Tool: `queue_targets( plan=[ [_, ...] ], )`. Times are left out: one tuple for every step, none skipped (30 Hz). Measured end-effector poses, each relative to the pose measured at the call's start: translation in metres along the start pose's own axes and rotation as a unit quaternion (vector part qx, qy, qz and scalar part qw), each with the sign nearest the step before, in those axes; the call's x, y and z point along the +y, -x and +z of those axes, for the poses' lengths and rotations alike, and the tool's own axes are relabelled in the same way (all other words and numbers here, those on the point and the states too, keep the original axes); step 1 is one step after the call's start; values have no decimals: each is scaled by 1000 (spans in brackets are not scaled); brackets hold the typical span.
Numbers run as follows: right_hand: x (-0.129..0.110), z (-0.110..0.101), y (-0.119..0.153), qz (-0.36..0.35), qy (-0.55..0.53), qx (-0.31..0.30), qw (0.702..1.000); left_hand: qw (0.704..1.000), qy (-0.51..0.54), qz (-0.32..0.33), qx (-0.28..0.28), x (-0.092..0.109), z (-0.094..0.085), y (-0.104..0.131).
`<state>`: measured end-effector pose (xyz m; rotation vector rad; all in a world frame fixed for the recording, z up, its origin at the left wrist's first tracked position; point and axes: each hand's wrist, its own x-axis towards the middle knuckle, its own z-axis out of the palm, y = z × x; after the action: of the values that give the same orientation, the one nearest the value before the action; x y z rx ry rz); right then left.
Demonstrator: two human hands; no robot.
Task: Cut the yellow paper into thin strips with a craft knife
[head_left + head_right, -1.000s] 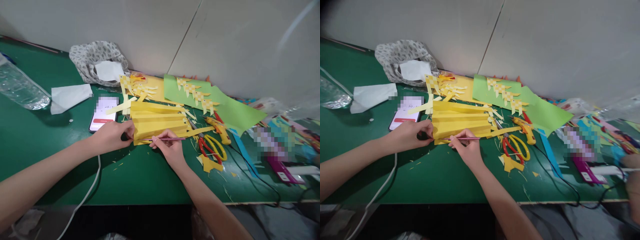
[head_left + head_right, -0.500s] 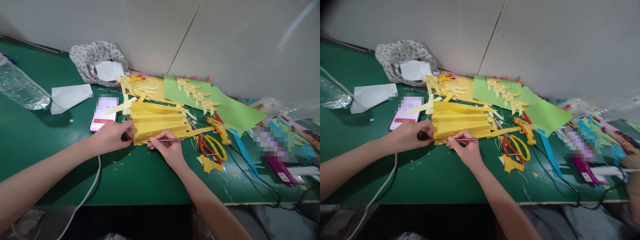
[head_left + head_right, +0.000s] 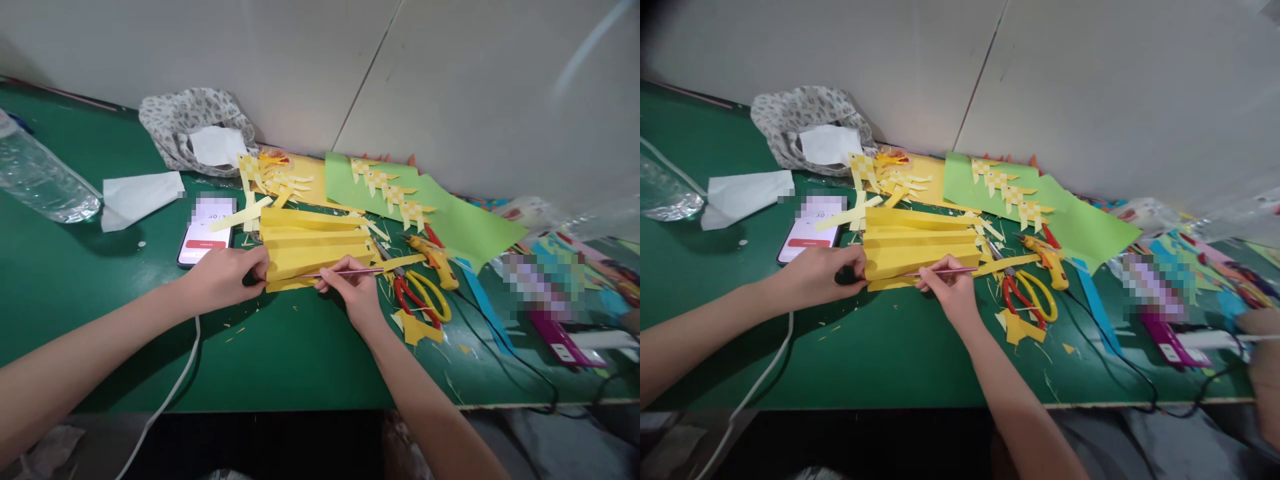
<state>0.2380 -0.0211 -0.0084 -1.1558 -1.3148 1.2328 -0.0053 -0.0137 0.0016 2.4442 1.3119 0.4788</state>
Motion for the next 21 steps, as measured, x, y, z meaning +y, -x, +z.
queue_targets(
  plan=[
    [2,-7,-2,0,-5,8,1000,1000,-2,0,1,0,0,0],
    [4,-13,-4,-1,-10,13,1000,1000,-1,-1,2,-1,1,0],
    [5,-19,-5,-1,-12,20,1000,1000,1,-1,4,-1,1,1],
    [7,-24,-6,-1,-11,24,1000,1000,3,0,4,-2,1,1],
    [8,-28,-7,-2,-9,30,999,1000,4,0,5,-2,1,1],
    [8,-32,-7,-3,-6,36,999,1000,5,1,5,-3,2,1],
    [8,-34,-8,-3,-2,43,999,1000,5,2,6,-3,2,1],
    [8,-37,-8,-3,2,51,999,1000,6,2,7,-3,2,1],
    [7,-39,-8,-2,5,57,998,1000,6,3,7,-3,2,1],
    [7,-41,-9,-3,6,64,998,1000,6,3,7,-3,2,1],
    [6,-44,-9,-5,6,71,997,1000,6,4,7,-3,2,1],
    [6,-47,-10,-8,7,78,997,1000,5,4,7,-3,2,0],
    [5,-50,-10,-10,9,85,996,1000,4,5,7,-2,2,0],
    [5,-53,-11,-12,13,93,996,1000,2,5,7,-2,1,0],
    [4,-56,-11,-14,18,101,995,1000,2,5,8,-2,1,0],
    [3,-58,-11,-16,23,108,994,1000,2,5,9,-2,1,0],
    [3,-59,-11,-19,27,114,993,1000,2,5,10,-2,1,0],
    [2,-59,-11,-23,27,118,992,1000,3,4,10,-2,1,0],
    [1,-57,-10,-27,23,120,992,1000,4,4,11,-2,1,1],
    [1,-54,-10,-30,18,116,993,1000,6,4,10,-3,2,1],
    [0,-50,-9,-31,10,108,994,1000,7,5,9,-3,2,1]
  ],
)
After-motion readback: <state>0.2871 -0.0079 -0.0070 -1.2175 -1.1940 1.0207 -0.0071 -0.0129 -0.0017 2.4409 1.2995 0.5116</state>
